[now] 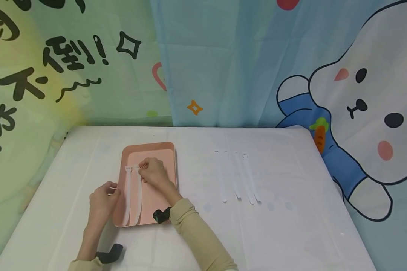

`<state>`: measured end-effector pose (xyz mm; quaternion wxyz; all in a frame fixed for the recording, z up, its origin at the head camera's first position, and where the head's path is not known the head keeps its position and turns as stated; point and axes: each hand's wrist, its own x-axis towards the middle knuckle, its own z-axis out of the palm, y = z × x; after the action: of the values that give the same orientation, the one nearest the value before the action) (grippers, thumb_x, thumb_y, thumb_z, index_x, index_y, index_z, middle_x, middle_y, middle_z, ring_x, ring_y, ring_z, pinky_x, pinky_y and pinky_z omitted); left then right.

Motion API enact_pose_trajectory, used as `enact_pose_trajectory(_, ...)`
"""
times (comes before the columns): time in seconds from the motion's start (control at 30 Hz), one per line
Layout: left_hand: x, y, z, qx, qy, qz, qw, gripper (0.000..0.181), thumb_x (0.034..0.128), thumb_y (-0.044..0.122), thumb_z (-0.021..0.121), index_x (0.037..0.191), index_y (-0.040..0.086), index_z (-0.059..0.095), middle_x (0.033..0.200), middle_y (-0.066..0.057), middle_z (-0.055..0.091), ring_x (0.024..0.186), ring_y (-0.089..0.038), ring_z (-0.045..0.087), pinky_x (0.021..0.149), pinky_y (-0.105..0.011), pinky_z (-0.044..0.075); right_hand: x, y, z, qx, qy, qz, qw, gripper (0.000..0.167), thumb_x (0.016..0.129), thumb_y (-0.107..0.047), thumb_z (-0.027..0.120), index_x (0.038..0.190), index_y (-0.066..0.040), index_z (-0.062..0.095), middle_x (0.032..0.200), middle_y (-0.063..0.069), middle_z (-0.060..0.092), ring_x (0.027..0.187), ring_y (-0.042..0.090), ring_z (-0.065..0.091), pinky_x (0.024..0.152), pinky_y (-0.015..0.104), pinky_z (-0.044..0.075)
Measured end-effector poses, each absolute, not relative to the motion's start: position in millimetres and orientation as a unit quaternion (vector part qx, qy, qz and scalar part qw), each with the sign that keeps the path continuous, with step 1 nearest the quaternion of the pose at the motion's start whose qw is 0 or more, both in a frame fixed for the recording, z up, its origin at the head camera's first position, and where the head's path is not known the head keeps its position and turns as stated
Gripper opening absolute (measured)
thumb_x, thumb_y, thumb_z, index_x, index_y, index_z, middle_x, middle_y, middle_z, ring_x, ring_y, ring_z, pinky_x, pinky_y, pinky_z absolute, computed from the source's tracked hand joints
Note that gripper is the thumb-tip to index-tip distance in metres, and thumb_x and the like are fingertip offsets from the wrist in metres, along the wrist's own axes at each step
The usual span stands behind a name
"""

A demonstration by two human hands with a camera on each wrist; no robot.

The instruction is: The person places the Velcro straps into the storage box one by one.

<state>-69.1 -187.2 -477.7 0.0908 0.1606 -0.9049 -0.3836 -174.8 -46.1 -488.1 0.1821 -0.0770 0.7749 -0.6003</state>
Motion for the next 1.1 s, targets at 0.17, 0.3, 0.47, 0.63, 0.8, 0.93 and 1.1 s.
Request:
enact_pose_trajectory(0.17,-69.3,-186.9,-479.2,0.160,-0.905,-0.383,0.092,0.012,0.0818,0.004,0.060,0.090,-0.002,0.066,0.078,-0.020,0.067,0.065,-0.029,0.064,0.052,-0.037,0.048,-174.8,-43.6,-488.8,-0.088,0.784,-0.589,0.175,0.018,0.083,0.000,0.059,0.101,0.004,0.062,0.076,0.009,0.064,0.059,0.025,0.064,0.053,0.031,0.051)
enact_pose_trajectory(0.3,-69.6,-186.7,-479.9,0.158,-0.906,-0.381,0.093,0.012,0.0819,0.003,0.059,0.090,-0.002,0.066,0.079,-0.020,0.067,0.064,-0.029,0.064,0.051,-0.037,0.048,-175.1,-40.6,-488.2,-0.092,0.792,-0.581,0.166,0.020,0.083,0.000,0.059,0.103,0.003,0.062,0.077,0.007,0.063,0.058,0.025,0.064,0.052,0.030,0.051)
enact_pose_trajectory(0.47,-69.9,-186.8,-479.9,0.157,-0.907,-0.379,0.093,0.011,0.0821,0.004,0.059,0.090,-0.002,0.066,0.079,-0.021,0.067,0.065,-0.030,0.064,0.052,-0.037,0.048,-176.9,-36.6,-489.0,-0.077,0.785,-0.591,0.168,0.019,0.083,0.001,0.058,0.102,0.002,0.062,0.078,0.007,0.062,0.059,0.023,0.064,0.052,0.030,0.051)
enact_pose_trajectory(0.63,-69.6,-187.1,-479.9,0.159,-0.907,-0.378,0.093,0.012,0.0822,0.004,0.059,0.090,-0.001,0.066,0.080,-0.021,0.067,0.066,-0.031,0.064,0.052,-0.037,0.048,-177.0,-34.2,-488.4,-0.068,0.783,-0.595,0.169,0.019,0.084,0.000,0.058,0.102,0.003,0.062,0.078,0.009,0.063,0.061,0.023,0.064,0.053,0.030,0.052)
enact_pose_trajectory(0.8,-69.5,-187.4,-479.9,0.158,-0.908,-0.375,0.096,0.012,0.0819,0.004,0.059,0.090,-0.001,0.066,0.079,-0.020,0.067,0.067,-0.031,0.064,0.054,-0.039,0.048,-175.6,-32.2,-484.1,-0.070,0.785,-0.590,0.173,0.019,0.085,-0.001,0.059,0.103,0.004,0.061,0.080,0.009,0.063,0.062,0.024,0.064,0.053,0.030,0.052)
enact_pose_trajectory(0.93,-69.5,-187.0,-479.9,0.157,-0.909,-0.373,0.098,0.011,0.0818,0.004,0.059,0.089,-0.001,0.065,0.079,-0.020,0.067,0.066,-0.030,0.064,0.053,-0.038,0.048,-173.2,-27.7,-477.3,-0.085,0.796,-0.574,0.172,0.020,0.085,-0.004,0.059,0.104,0.002,0.062,0.080,0.007,0.063,0.059,0.027,0.064,0.052,0.029,0.051)
enact_pose_trajectory(1.1,-68.6,-186.7,-479.2,0.154,-0.908,-0.377,0.098,0.012,0.0820,0.004,0.058,0.090,-0.002,0.065,0.079,-0.021,0.067,0.065,-0.030,0.064,0.051,-0.037,0.048,-168.7,-20.1,-469.8,-0.109,0.804,-0.563,0.158,0.019,0.084,-0.006,0.060,0.102,0.001,0.063,0.082,0.007,0.065,0.061,0.032,0.063,0.050,0.025,0.047)
